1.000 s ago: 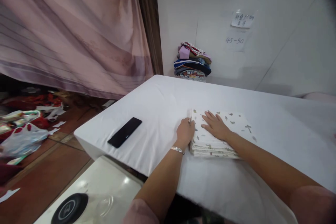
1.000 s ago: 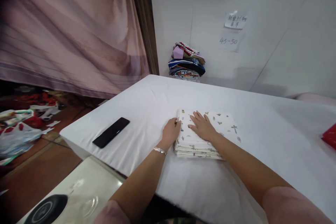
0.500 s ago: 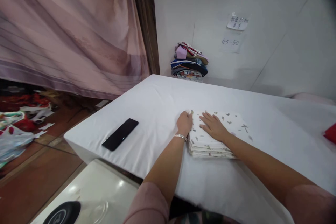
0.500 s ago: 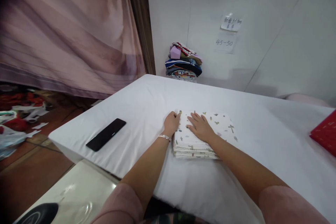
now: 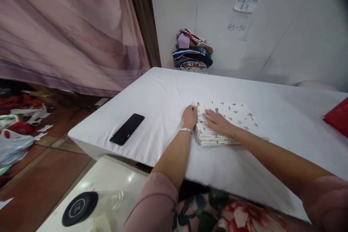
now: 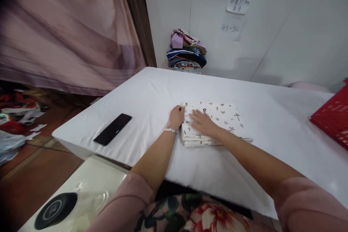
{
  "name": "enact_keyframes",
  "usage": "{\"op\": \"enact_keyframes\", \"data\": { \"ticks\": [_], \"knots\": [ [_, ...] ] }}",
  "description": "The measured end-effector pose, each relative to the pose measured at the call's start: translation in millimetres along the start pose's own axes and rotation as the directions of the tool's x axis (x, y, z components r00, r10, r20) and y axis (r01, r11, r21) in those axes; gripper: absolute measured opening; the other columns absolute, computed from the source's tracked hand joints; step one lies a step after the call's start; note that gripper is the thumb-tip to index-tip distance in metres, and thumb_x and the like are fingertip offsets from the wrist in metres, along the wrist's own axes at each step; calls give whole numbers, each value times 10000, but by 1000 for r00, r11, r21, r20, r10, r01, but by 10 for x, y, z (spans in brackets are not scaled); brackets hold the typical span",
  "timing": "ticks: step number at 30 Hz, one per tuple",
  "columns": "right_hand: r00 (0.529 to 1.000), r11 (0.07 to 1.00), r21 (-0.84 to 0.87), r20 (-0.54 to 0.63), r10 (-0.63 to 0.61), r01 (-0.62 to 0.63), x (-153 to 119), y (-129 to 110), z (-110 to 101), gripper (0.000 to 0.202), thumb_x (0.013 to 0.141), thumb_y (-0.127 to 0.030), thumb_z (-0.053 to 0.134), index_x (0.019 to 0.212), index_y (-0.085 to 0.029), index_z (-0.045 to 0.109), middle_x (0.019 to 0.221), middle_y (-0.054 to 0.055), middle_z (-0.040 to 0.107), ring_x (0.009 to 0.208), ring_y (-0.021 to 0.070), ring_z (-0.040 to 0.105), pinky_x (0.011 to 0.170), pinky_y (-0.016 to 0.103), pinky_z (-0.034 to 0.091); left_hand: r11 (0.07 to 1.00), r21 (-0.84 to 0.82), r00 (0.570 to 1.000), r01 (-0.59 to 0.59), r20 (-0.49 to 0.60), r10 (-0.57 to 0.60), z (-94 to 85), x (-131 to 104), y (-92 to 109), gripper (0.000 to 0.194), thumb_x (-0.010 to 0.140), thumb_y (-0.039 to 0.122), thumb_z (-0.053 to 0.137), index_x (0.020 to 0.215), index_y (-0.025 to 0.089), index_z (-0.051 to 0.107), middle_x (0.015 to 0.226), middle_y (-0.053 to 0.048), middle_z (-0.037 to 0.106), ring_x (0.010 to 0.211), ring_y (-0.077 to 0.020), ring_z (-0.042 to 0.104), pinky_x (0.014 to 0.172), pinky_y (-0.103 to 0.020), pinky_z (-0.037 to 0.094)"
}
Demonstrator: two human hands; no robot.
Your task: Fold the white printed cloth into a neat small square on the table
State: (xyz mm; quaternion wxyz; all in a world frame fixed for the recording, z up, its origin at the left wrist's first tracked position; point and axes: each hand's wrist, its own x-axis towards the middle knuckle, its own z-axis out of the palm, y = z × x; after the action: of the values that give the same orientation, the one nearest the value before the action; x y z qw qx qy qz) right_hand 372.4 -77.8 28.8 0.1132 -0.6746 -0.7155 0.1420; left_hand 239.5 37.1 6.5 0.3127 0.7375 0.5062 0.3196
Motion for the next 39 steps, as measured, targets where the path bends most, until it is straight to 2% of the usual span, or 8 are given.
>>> {"op": "enact_keyframes", "data": {
  "ticks": [4, 12, 16, 19, 22, 26, 33, 39],
  "knots": [
    [991, 989, -63, -21, -135, 133, -214, -222, 138, 582, 919, -554, 279, 1426, -273, 323, 1516, 69, 223, 1399, 269, 149, 1111, 538, 129, 999, -43, 1000, -3, -19, 2, 9, 6, -9, 196, 863, 318, 480, 748, 197, 583, 795, -51, 657, 734, -170, 570, 684, -272, 382],
    [994, 990, -98, 19, -104, 105, -214, -273, 104, 597, 923, -547, 256, 1435, -244, 305, 1524, 83, 192, 1404, 261, 126, 1108, 534, 131, 971, -237, 1000, -25, -12, 23, -59, -92, -32, 153, 826, 326, 549, 844, 184, 604, 869, -47, 664, 768, -150, 577, 741, -267, 417],
    [994, 994, -37, -38, -106, 105, -210, -254, 102, 562, 906, -513, 351, 1393, -236, 392, 1502, 86, 264, 1390, 278, 183, 1102, 545, 148, 947, -320, 1000, -10, 12, 15, -202, -372, -95, 147, 806, 316, 561, 830, 177, 601, 792, -22, 646, 704, -131, 562, 688, -255, 424],
    [978, 986, 89, -164, -127, 143, -250, -258, 72, 445, 898, -474, 396, 1241, -250, 570, 1376, 80, 477, 1301, 271, 377, 1070, 501, 271, 940, -341, 999, -2, 34, 15, -333, -685, -165, 166, 796, 322, 542, 720, 178, 574, 651, 16, 585, 616, -117, 514, 612, -241, 403],
    [940, 949, 205, -294, -174, 240, -348, -311, 40, 352, 902, -428, 417, 1057, -244, 674, 1127, 71, 649, 1087, 224, 564, 957, 400, 420, 946, -321, 994, -33, 85, 64, -447, -1005, -208, 190, 779, 337, 545, 673, 181, 566, 608, 33, 553, 592, -109, 489, 580, -231, 382],
    [901, 927, 187, -357, -244, 325, -483, -397, 73, 294, 856, -430, 519, 999, -232, 682, 1014, 67, 663, 980, 215, 580, 882, 383, 450, 947, -312, 981, -72, 148, 123, -531, -1271, -191, 176, 773, 349, 557, 723, 185, 598, 661, 23, 596, 622, -109, 521, 601, -227, 397],
    [930, 951, 170, -312, -195, 257, -516, -470, 152, 210, 864, -289, 499, 938, -237, 689, 944, 52, 642, 930, 204, 549, 828, 360, 445, 962, -266, 978, -64, 176, 114, -561, -1315, -144, 191, 701, 308, 653, 853, 204, 602, 748, 31, 634, 628, -106, 552, 635, -231, 424],
    [904, 934, 271, -415, -106, 234, -507, -495, 204, 241, 884, -282, 457, 802, -215, 673, 841, 45, 632, 834, 186, 563, 769, 332, 447, 958, -277, 973, -73, 193, 130, -581, -1330, -122, 197, 685, 279, 669, 860, 209, 611, 730, 41, 626, 626, -102, 546, 634, -224, 422]
  ]
}}
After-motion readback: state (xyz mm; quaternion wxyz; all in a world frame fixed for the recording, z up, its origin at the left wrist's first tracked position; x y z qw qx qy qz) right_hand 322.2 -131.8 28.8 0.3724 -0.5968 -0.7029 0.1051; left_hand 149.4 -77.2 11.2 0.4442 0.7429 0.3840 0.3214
